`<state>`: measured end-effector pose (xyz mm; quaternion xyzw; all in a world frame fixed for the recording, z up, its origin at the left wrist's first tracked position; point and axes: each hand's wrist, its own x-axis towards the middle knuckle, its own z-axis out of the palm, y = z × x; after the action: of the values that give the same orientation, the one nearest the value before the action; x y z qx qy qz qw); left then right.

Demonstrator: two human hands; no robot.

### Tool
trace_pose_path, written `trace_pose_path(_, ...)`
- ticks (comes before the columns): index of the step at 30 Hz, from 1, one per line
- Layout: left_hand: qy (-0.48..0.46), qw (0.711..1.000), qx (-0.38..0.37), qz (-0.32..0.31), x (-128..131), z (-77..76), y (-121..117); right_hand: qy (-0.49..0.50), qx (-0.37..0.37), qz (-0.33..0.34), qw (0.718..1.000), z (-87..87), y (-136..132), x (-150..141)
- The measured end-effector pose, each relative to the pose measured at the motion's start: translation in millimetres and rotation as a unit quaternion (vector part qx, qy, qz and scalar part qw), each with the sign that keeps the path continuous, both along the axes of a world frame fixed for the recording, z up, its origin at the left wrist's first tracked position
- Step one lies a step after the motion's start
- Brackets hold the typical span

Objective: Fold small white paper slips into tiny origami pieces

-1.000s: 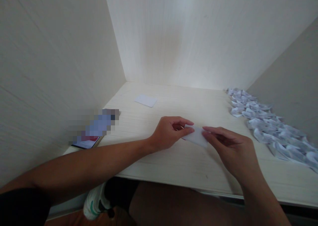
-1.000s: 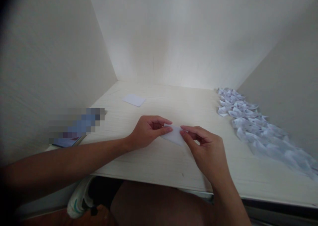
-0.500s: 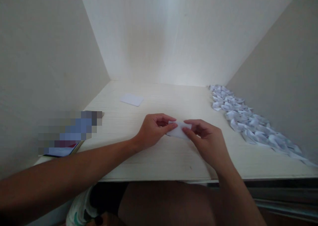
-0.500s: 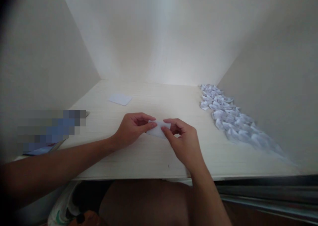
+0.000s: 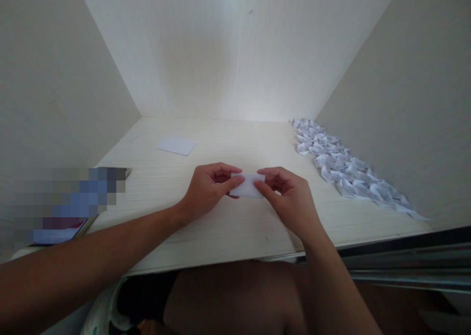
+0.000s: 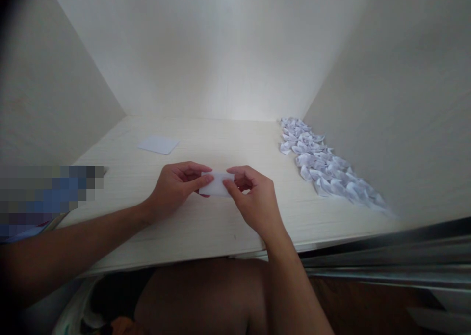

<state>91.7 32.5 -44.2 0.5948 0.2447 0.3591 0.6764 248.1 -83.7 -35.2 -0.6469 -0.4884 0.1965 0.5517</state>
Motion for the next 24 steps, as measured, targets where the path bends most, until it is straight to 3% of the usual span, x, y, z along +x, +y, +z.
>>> trace_pose_path(10,-0.008,0.999,-0.043,0.002,1,-8.0,5,0.008,0.006,0.003,1.0,0.0,-1,-2)
trace_pose_path(15,-0.047,0.996,-0.075,0.027,2,-10.7,7,0.033,0.042,-0.05,0.997,0.5,4,-17)
trace_pose_path(19,-0.062,0.996,-0.063,0.031,1,-9.1,4,0.043,0.073,-0.102,0.991,-1.2,8,-30)
trace_pose_path(24,-0.036,0.999,-0.004,0.036,-1,-8.6,-1,0.081,0.086,-0.119,0.986,-2.5,10,-32)
